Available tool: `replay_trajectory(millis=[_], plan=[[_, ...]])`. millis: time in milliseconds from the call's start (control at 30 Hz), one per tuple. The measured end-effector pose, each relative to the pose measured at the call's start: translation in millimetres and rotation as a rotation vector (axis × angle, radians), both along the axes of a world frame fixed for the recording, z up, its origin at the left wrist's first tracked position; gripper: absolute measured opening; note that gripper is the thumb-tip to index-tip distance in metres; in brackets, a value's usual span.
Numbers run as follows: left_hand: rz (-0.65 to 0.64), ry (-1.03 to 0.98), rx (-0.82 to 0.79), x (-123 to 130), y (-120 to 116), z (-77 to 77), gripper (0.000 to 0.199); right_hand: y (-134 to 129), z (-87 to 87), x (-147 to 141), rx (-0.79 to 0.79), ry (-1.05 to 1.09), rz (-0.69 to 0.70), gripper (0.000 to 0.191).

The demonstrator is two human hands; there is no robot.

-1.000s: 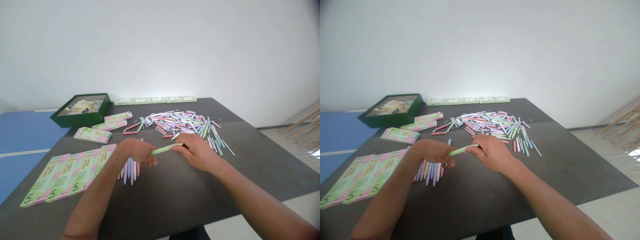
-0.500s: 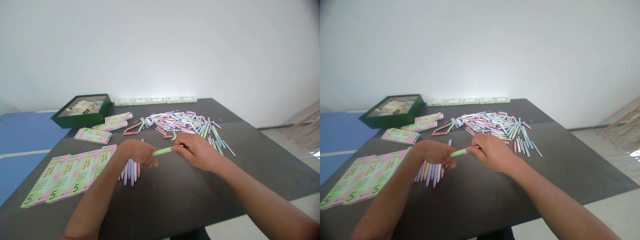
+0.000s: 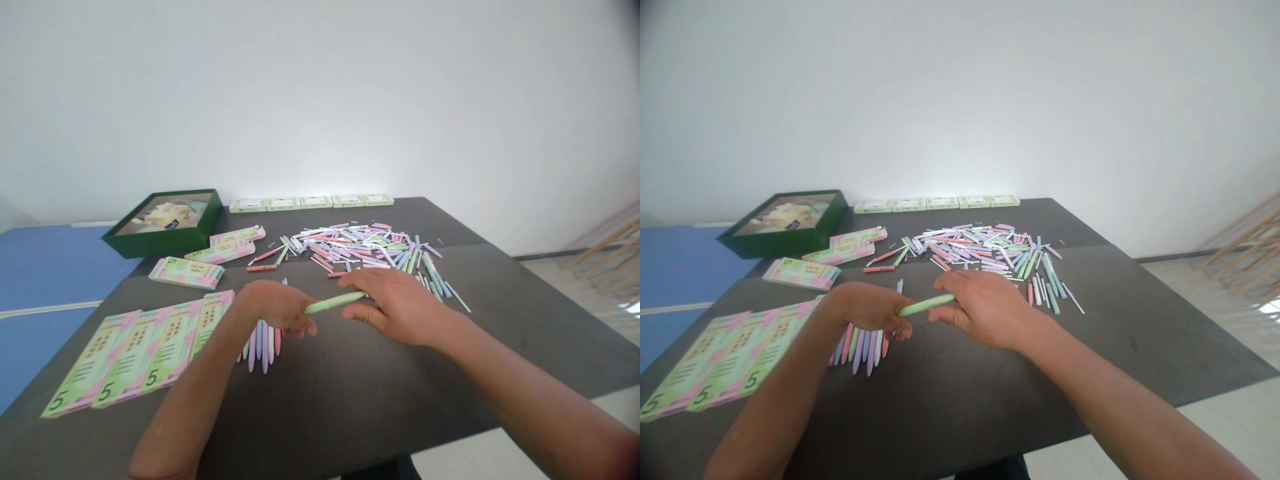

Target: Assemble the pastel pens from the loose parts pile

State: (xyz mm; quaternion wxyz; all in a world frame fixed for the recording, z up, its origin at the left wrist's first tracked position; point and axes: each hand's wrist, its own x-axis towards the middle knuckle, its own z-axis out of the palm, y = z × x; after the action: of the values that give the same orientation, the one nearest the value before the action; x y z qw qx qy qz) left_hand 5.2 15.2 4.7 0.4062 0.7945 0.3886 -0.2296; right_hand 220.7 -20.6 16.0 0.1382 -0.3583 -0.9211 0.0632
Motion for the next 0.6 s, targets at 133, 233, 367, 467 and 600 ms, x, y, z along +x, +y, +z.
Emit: replay_trajectory(millis=[133,233,367,467,600], plan=[[0.002,0.009,0.010,0,0,0.0,0.026,-3,3.1,3,-0.002,-0.043,0.043,0.019],[0.013,0.018,0.006,0,1,-0.8,0.024,-2,2.4,3,0.018,-0.082,0.029,0.020],[0.020,0.012,0.006,0,1,-2.2,0.022,3,3.1,4,0.003,-0.129,0.023,0.023],[0.017,0.017,0.026,1,1,-2.3,0.022,1,7.5,2,0.031,-0.189,0.002,0.022],[-0.008,0.024,0.052,3,1,-2.3,0.020,-9,10.5,-18,0.201,-0.255,0.010,0.021]])
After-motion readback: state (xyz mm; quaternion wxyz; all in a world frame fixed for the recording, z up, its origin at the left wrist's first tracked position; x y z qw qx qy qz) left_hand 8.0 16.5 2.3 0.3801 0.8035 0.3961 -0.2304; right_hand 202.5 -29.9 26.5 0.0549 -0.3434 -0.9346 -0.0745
